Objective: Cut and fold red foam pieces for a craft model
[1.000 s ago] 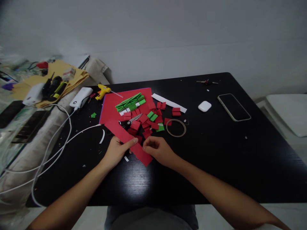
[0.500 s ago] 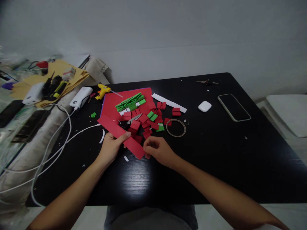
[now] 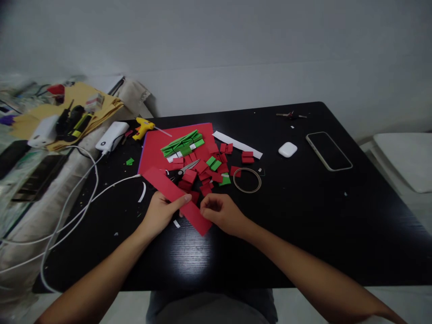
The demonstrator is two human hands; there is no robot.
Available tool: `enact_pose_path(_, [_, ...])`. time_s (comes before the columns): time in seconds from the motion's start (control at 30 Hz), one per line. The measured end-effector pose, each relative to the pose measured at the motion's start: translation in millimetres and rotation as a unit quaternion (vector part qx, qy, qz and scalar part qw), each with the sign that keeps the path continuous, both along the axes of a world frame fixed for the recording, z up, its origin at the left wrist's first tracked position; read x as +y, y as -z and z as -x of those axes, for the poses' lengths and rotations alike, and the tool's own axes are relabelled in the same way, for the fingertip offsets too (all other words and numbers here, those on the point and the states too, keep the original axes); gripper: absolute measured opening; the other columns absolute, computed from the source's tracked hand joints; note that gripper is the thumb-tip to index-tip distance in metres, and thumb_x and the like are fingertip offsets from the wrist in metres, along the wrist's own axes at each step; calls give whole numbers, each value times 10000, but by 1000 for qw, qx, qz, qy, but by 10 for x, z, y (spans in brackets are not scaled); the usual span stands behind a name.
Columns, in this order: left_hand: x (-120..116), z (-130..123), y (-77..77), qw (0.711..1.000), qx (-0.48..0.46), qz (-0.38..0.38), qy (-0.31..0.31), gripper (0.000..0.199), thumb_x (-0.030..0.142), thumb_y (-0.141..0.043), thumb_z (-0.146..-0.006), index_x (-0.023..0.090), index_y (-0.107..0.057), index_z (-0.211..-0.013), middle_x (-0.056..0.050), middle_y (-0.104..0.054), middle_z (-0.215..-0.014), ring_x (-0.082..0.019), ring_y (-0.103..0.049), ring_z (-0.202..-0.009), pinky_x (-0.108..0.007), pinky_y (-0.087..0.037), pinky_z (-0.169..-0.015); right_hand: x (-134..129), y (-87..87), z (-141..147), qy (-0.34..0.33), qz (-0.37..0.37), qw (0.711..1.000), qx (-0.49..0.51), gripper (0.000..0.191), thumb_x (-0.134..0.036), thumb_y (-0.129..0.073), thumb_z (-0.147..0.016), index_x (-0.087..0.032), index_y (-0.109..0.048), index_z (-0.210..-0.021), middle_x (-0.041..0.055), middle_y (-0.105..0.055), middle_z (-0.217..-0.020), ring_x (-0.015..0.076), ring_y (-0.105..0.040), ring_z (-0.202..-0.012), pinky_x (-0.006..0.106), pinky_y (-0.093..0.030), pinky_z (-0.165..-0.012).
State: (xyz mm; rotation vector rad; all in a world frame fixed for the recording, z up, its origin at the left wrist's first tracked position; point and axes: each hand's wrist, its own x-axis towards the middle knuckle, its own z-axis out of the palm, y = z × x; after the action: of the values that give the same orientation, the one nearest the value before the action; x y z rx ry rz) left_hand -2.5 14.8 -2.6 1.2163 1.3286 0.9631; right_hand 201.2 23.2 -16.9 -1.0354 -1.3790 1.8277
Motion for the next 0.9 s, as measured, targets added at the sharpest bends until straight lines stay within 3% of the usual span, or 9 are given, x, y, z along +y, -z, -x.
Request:
enact_pose_path(0.17, [61,101,15,998,-7,-13,-69,370,356,-744,-852,155,-660,-553,-4,-609,-488,-111,-531,-454,-232,-407,-494,-9,13,16,-4,51,998,35,54,-215,-660,-736,-192,-615,-719,-40,-596,-579,121,-549,-533,264,-450,-574])
enact_pose_path(0.33, [99,128,6,993,-27,-3,-114,305,317,-750,-822,158,-662,-577,7,-607,-476,-112,-525,-427,-231,-394,-474,-9,28,4,4,54,998,41,61,-216,-670,-741,-190,-617,-728,-36,-620,-574,119,-566,-528,261,-467,-579])
enact_pose_path(0.5, [63,95,27,995,-30,-5,-91,342,341,-744,-845,151,-662,-573,3,-598,-472,-109,-519,-435,-228,-394,-482,-5,13,-9,-16,46,997,52,190,-357,-703,-842,-182,-637,-806,-7,-653,-675,135,-609,-598,274,-493,-614])
enact_pose_path(0.7, [-24,-46,40,999,-31,9,-13,363,389,-746,-855,140,-684,-599,-7,-604,-479,-110,-520,-434,-229,-397,-471,-7,-19,10,-15,-14,1000,1,271,-432,-753,-852,-172,-695,-804,-16,-607,-720,123,-534,-659,260,-430,-637])
enact_pose_path(0.9, [46,66,37,999,-20,-2,-48,368,368,-762,-855,142,-676,-578,-14,-616,-485,-115,-544,-457,-235,-411,-497,-2,-6,-10,-20,-3,1000,-7,284,-435,-751,-848,-169,-690,-769,-20,-577,-687,123,-493,-641,263,-373,-615])
